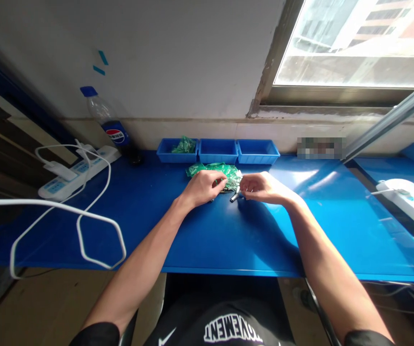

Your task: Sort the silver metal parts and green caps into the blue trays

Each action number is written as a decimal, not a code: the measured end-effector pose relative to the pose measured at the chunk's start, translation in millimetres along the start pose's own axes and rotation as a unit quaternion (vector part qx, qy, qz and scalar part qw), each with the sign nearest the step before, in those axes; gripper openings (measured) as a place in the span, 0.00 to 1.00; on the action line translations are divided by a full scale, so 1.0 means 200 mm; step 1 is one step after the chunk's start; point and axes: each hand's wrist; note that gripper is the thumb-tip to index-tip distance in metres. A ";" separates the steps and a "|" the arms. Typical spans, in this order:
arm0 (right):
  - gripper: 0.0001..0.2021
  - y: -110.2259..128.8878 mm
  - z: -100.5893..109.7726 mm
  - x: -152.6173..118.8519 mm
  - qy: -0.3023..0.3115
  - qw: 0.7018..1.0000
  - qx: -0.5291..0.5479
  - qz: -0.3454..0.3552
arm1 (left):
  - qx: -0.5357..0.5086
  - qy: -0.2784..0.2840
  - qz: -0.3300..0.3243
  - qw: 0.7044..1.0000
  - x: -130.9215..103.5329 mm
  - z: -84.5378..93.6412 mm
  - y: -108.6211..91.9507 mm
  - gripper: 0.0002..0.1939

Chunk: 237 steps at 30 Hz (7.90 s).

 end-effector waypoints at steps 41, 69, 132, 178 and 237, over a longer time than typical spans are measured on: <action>0.11 0.20 0.04 0.51 -0.078 0.958 -0.256 0.104 | 0.105 0.056 0.046 0.992 0.26 0.22 0.23 0.07; 0.21 0.22 0.09 0.41 -0.134 0.973 0.162 0.098 | -0.116 0.057 0.092 0.987 0.32 0.49 0.24 0.22; 0.23 0.21 0.09 0.41 -0.177 0.963 0.155 0.131 | -0.149 0.097 0.070 0.982 0.32 0.41 0.16 0.19; 0.24 0.22 0.05 0.42 -0.164 0.947 0.259 0.102 | -0.119 0.073 0.029 0.990 0.31 0.47 0.10 0.14; 0.18 0.07 0.19 0.39 -0.061 0.984 -0.143 -0.089 | 0.087 -0.094 0.121 0.984 0.24 0.67 0.30 0.09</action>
Point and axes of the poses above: each hand's wrist, its own x-axis towards the middle knuckle, its own z-axis out of the back of the hand, y = z × x, and after that the axes turned 8 degrees about x, right-handed
